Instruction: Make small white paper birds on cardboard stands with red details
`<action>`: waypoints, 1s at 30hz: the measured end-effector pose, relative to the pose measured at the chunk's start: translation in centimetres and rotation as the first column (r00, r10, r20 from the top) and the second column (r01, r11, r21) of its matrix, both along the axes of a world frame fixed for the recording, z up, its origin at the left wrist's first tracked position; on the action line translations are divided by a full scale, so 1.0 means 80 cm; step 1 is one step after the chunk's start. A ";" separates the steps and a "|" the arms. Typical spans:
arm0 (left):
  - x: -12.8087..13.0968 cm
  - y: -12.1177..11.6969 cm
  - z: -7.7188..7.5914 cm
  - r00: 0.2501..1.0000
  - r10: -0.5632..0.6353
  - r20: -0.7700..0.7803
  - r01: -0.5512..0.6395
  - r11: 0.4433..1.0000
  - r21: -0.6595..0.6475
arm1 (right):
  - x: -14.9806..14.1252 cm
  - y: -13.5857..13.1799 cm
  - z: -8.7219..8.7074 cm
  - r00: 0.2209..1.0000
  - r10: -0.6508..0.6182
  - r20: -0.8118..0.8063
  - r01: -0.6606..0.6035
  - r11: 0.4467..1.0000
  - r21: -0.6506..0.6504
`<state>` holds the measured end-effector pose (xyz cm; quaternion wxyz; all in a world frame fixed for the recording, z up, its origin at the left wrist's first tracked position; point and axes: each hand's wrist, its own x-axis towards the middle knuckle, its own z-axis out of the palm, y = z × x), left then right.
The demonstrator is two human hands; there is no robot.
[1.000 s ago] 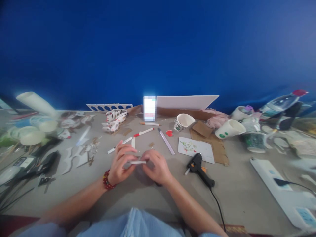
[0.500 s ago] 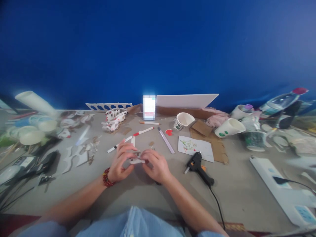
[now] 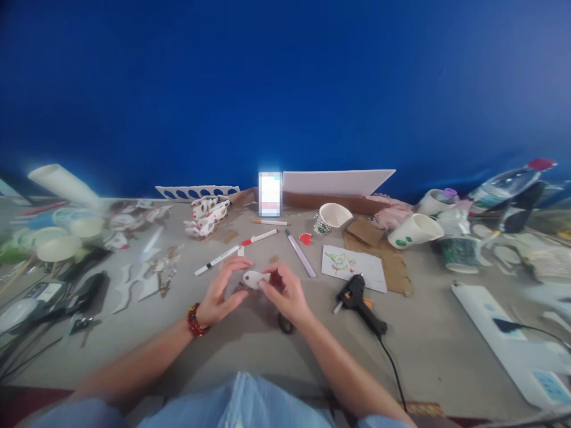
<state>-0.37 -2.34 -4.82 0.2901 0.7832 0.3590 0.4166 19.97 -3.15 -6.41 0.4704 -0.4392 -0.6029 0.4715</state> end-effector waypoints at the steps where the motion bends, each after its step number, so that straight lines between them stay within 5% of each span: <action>1: -0.001 0.000 -0.001 1.000 -0.009 0.014 0.009 1.000 -0.006 | 0.000 0.001 0.000 0.997 0.005 -0.074 -0.010 0.998 -0.063; 6: -0.001 0.000 -0.005 0.999 -0.037 0.039 0.034 0.998 0.055 | -0.003 0.005 0.002 0.947 0.003 -0.320 -0.079 0.971 -0.225; 30: 0.000 0.005 -0.016 0.997 -0.033 0.065 0.030 0.999 0.044 | -0.002 0.007 0.014 0.819 -0.013 -0.574 -0.280 0.863 -0.420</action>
